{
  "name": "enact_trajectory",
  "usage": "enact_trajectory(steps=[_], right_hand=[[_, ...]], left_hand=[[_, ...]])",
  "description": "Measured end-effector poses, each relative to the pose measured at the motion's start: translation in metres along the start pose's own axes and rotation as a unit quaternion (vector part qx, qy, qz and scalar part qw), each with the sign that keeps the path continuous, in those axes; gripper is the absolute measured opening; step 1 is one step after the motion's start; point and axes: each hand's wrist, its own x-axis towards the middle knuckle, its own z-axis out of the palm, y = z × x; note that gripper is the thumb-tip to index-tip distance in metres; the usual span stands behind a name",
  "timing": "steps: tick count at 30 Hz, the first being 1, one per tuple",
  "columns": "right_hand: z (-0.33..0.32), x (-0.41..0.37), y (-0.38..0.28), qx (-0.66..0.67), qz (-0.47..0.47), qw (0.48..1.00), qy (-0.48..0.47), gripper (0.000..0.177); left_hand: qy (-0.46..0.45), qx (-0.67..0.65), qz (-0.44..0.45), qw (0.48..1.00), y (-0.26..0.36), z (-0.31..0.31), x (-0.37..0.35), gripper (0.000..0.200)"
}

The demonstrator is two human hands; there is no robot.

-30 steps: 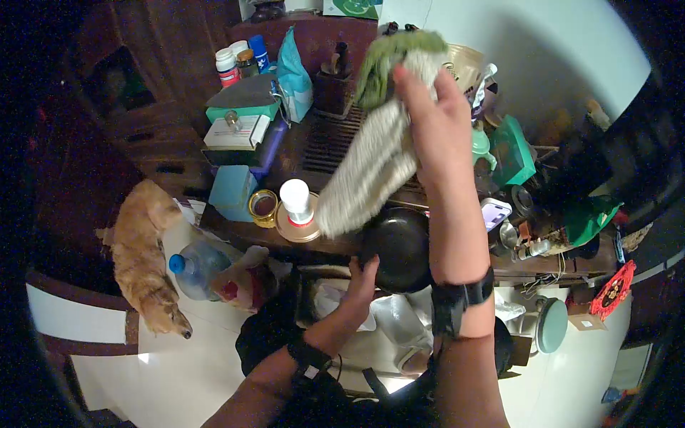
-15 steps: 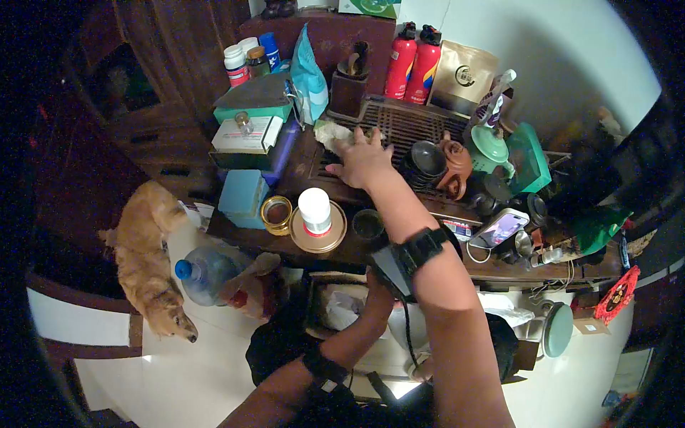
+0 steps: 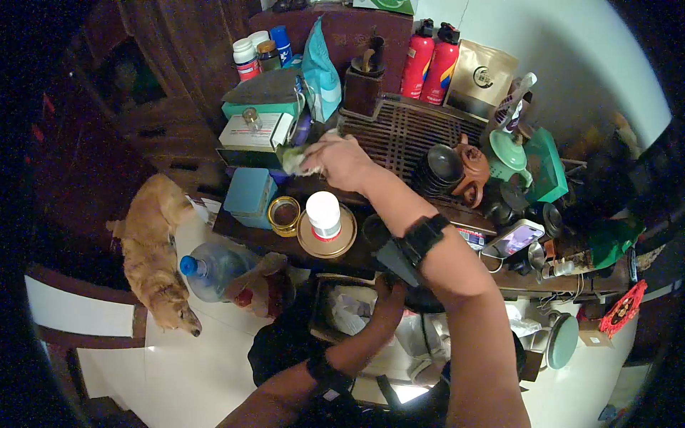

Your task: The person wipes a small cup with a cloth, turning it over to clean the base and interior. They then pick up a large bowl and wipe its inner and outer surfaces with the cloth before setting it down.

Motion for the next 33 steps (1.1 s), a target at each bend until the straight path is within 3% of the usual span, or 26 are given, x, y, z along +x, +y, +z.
enact_trajectory(steps=[2,4,5,8,9,12,15,18,22,26,29,32,33], right_hand=[[-0.006,0.005,0.001,-0.016,-0.052,0.998,-0.025,0.043],[-0.014,0.017,0.007,-0.088,-0.049,0.995,-0.026,0.045],[-0.006,0.03,0.02,-0.138,-0.04,0.989,-0.026,0.041],[-0.009,0.057,0.023,-0.197,0.048,0.977,-0.072,0.037],[-0.006,0.062,0.022,-0.23,0.048,0.97,-0.063,0.045],[0.0,0.067,0.022,-0.247,0.071,0.962,-0.091,0.045],[-0.002,0.055,0.028,-0.161,0.003,0.985,-0.068,0.041],[-0.003,0.041,0.023,-0.087,-0.032,0.992,-0.085,0.047],[-0.002,0.03,0.008,0.038,-0.167,0.981,-0.087,0.05],[-0.008,0.024,0.009,0.042,-0.181,0.973,-0.136,0.049],[-0.013,0.019,0.019,0.068,-0.081,0.989,-0.103,0.047],[0.003,0.02,0.036,0.012,0.0,1.0,-0.015,0.044],[0.002,0.022,0.034,-0.029,0.02,0.999,-0.02,0.044]], left_hand=[[-0.013,-0.049,-0.079,0.996,0.026,0.002,-0.011,0.061],[-0.019,-0.001,-0.055,0.998,0.002,0.0,-0.001,0.062],[-0.023,0.023,-0.041,0.999,-0.011,-0.002,0.005,0.062],[-0.033,-0.073,-0.108,0.991,-0.005,-0.002,0.005,0.065],[-0.024,-0.065,-0.103,0.992,-0.001,0.0,0.002,0.066],[-0.01,-0.034,-0.099,0.994,0.009,0.004,-0.005,0.068],[-0.02,-0.017,-0.102,0.994,0.018,0.003,-0.006,0.07],[-0.021,-0.035,-0.1,0.994,0.022,0.002,-0.008,0.071],[-0.03,-0.038,-0.084,0.995,0.014,-0.001,-0.006,0.071],[-0.035,-0.029,-0.058,0.997,0.006,-0.002,-0.001,0.07],[-0.042,-0.046,-0.087,0.994,0.014,-0.002,-0.006,0.07],[-0.083,-0.052,-0.079,0.992,-0.015,-0.006,0.011,0.07],[-0.053,-0.021,-0.036,0.998,-0.031,-0.006,0.018,0.07]])
